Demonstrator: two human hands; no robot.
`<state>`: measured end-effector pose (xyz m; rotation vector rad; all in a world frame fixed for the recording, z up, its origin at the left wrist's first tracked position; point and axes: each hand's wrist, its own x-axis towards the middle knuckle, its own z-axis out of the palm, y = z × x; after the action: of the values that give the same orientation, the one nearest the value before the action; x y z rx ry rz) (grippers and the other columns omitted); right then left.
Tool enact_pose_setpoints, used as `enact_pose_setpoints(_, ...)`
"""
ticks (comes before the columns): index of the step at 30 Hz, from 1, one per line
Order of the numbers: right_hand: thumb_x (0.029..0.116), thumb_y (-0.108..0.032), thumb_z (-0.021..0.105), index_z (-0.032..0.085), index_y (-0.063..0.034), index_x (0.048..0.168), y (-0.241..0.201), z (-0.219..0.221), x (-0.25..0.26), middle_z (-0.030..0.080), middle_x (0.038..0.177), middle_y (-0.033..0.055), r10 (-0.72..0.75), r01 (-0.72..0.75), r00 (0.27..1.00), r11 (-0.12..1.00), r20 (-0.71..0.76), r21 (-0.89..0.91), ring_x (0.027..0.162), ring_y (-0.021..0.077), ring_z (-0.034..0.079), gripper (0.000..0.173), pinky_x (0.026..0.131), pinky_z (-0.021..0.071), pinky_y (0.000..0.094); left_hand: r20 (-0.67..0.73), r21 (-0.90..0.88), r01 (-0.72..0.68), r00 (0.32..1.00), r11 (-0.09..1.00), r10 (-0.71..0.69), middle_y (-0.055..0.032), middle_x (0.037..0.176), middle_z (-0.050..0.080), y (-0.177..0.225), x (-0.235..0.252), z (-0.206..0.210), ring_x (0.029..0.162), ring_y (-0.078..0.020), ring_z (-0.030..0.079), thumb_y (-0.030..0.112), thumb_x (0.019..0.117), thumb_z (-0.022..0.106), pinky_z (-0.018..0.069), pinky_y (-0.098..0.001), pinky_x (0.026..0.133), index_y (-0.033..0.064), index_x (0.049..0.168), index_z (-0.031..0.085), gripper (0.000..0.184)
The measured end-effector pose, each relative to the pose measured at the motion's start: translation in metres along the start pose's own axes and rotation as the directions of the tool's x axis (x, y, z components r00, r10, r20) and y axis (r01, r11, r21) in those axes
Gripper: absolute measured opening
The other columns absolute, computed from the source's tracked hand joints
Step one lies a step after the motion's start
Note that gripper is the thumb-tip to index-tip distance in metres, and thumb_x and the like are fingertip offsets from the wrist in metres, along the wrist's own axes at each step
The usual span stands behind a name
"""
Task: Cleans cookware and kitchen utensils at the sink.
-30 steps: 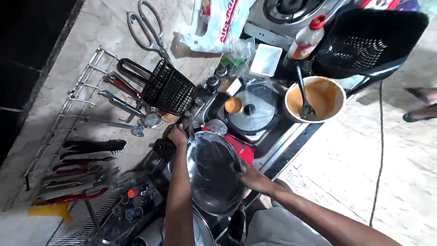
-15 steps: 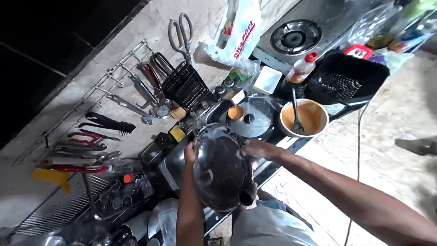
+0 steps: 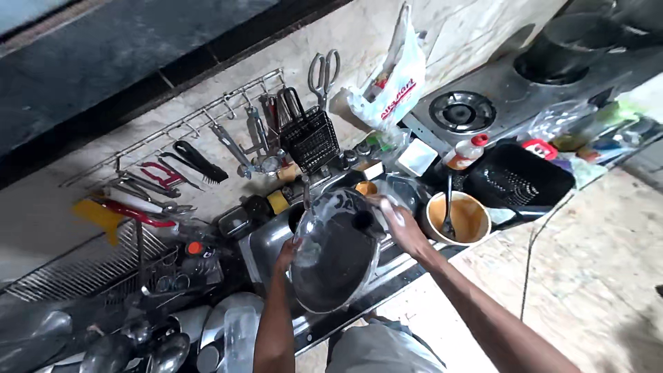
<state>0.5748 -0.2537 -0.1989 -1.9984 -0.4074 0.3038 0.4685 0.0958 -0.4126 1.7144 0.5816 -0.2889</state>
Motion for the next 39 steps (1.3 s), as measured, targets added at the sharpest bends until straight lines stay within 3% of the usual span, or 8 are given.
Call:
enact_pose_setpoints(5,0.0832,-0.056,0.080,0.063,-0.0045,0.136,-0.019,0.008,-0.021,0.059,0.144,0.0144,-0.349,0.349,0.937,0.937,0.016,-0.005,0.136,0.0213,0.055,0.075,0.114,0.0480,0.0412,0.032,0.010,0.050,0.998,0.999,-0.050,-0.0222,0.129,0.061,-0.012,-0.005,0.002,0.110,-0.0235,0.061,0.016,0.1067,0.052,0.0518,-0.0412,0.096,-0.0037,0.142,0.050,0.041)
enact_pose_setpoints(13,0.0857,-0.056,0.078,0.065,-0.0034,0.131,-0.049,0.027,0.011,0.073,0.116,0.0113,-0.142,0.141,0.990,0.986,-0.009,-0.086,0.105,0.0162,0.072,0.071,0.097,0.0591,0.0386,-0.011,-0.020,0.020,1.000,1.000,-0.020,-0.0239,0.134,0.059,-0.007,0.005,0.016,0.118,-0.0284,0.061,0.013,0.1030,0.057,0.0519,-0.0450,0.100,-0.0023,0.146,0.046,0.046)
enact_pose_setpoints(15,0.0852,-0.057,0.077,0.067,-0.0004,0.130,-0.048,0.031,0.010,0.073,0.119,0.0146,-0.175,0.168,0.983,0.980,-0.053,-0.107,0.114,0.0207,0.068,0.073,0.105,0.0522,0.0427,-0.021,-0.010,-0.014,1.000,1.000,0.014,-0.0221,0.133,0.060,-0.004,0.011,0.020,0.118,-0.0264,0.061,0.020,0.1055,0.055,0.0511,-0.0433,0.102,-0.0022,0.142,0.050,0.043)
enact_pose_setpoints(21,0.0834,-0.050,0.080,0.072,-0.0021,0.109,-0.057,0.038,0.004,0.076,0.093,0.0074,-0.373,0.357,0.921,0.924,-0.114,-0.137,0.088,0.0102,0.072,0.055,0.084,0.0598,0.0337,-0.110,0.557,-0.146,0.963,0.818,0.247,-0.0230,0.129,0.065,0.040,0.050,0.038,0.118,-0.0372,0.065,0.031,0.1073,0.048,0.0514,-0.0557,0.102,0.0018,0.146,0.047,0.048)
enact_pose_setpoints(26,0.0848,-0.055,0.079,0.073,-0.0034,0.113,-0.065,0.036,0.018,0.076,0.100,0.0060,-0.347,0.342,0.937,0.935,-0.032,-0.097,0.094,0.0084,0.072,0.059,0.091,0.0589,0.0323,-0.013,0.618,-0.235,0.951,0.751,0.308,-0.0261,0.138,0.059,0.070,0.064,0.054,0.128,-0.0394,0.059,0.032,0.1110,0.039,0.0447,-0.0546,0.110,-0.0020,0.145,0.049,0.049)
enact_pose_setpoints(30,0.0838,-0.050,0.081,0.073,-0.0033,0.115,-0.056,0.034,0.030,0.077,0.100,0.0048,-0.281,0.281,0.959,0.960,-0.039,-0.013,0.095,0.0071,0.072,0.056,0.091,0.0598,0.0315,0.084,0.311,-0.282,0.959,0.908,0.270,-0.0224,0.123,0.067,0.024,0.065,0.043,0.116,-0.0306,0.065,0.037,0.1085,0.048,0.0498,-0.0492,0.106,-0.0008,0.137,0.058,0.048)
enact_pose_setpoints(34,0.0834,-0.044,0.083,0.073,-0.0038,0.114,-0.042,0.033,0.046,0.076,0.101,0.0037,-0.232,0.234,0.972,0.968,-0.036,0.086,0.095,0.0054,0.071,0.051,0.091,0.0594,0.0283,0.142,-0.120,-0.030,0.989,0.992,0.047,-0.0139,0.119,0.070,-0.021,0.018,0.023,0.106,-0.0199,0.067,0.034,0.1029,0.061,0.0559,-0.0421,0.095,0.0018,0.131,0.062,0.043)
enact_pose_setpoints(39,0.0827,-0.042,0.084,0.072,-0.0056,0.115,-0.017,0.045,0.062,0.074,0.103,0.0039,-0.175,0.163,0.984,0.964,0.041,0.212,0.096,0.0078,0.070,0.050,0.090,0.0594,0.0307,0.016,-0.371,0.171,0.984,0.913,-0.178,-0.0156,0.141,0.058,-0.031,-0.030,0.016,0.120,-0.0250,0.061,0.022,0.1059,0.053,0.0532,-0.0469,0.098,0.0139,0.157,0.037,0.054)
